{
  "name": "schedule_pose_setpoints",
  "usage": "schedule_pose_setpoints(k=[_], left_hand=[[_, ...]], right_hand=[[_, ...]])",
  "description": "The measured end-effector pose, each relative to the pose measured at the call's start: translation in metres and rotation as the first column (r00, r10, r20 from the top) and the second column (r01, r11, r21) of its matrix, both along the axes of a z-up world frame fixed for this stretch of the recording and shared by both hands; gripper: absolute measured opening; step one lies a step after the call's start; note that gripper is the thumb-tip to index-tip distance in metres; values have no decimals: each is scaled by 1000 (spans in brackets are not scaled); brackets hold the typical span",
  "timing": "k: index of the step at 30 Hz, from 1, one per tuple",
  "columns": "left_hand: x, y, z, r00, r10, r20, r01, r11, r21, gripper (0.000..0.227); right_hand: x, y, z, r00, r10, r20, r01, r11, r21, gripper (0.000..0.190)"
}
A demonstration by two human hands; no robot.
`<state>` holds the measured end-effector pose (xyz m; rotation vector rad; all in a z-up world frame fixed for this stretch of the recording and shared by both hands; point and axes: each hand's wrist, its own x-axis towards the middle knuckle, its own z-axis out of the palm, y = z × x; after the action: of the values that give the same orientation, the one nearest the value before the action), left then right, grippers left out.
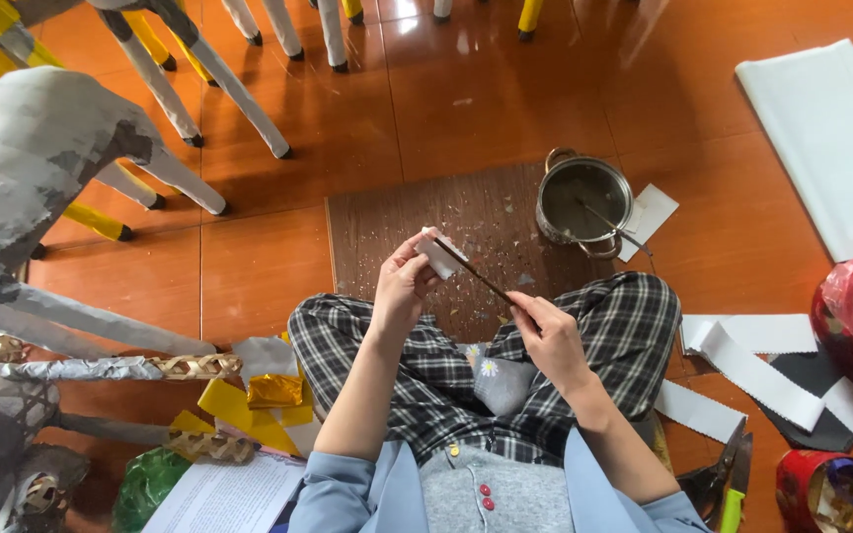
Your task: Applying paper strips and glue to animal-shaped frames to create paper-mache figures.
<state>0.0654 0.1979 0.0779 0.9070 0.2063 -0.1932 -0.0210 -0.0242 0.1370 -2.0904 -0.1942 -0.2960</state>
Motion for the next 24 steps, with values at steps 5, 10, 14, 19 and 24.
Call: schedule_pose_setpoints(k=[5, 10, 14, 19, 24], left_hand=[[-6, 20, -17, 997, 35, -68, -33, 999, 32, 42], [-2, 78, -105, 986, 62, -157, -48, 995, 86, 46], [6, 105, -157, 967, 71, -243, -69, 997, 18, 46], [23, 100, -181, 952, 43, -303, -39, 999, 19, 46], [33, 104, -191, 923, 47, -382, -37, 999, 34, 49]], right_hand=[[25, -39, -40, 989, -140, 38, 145, 971, -189, 29], [83, -146, -100, 917, -387, -93, 238, 721, -651, 23], [129, -159, -114, 919, -395, 9, 195, 433, -880, 23], [165, -25, -90, 963, -188, -192, 139, 959, -246, 20], [228, 19, -208, 899, 75, -432, -319, 788, -527, 56]])
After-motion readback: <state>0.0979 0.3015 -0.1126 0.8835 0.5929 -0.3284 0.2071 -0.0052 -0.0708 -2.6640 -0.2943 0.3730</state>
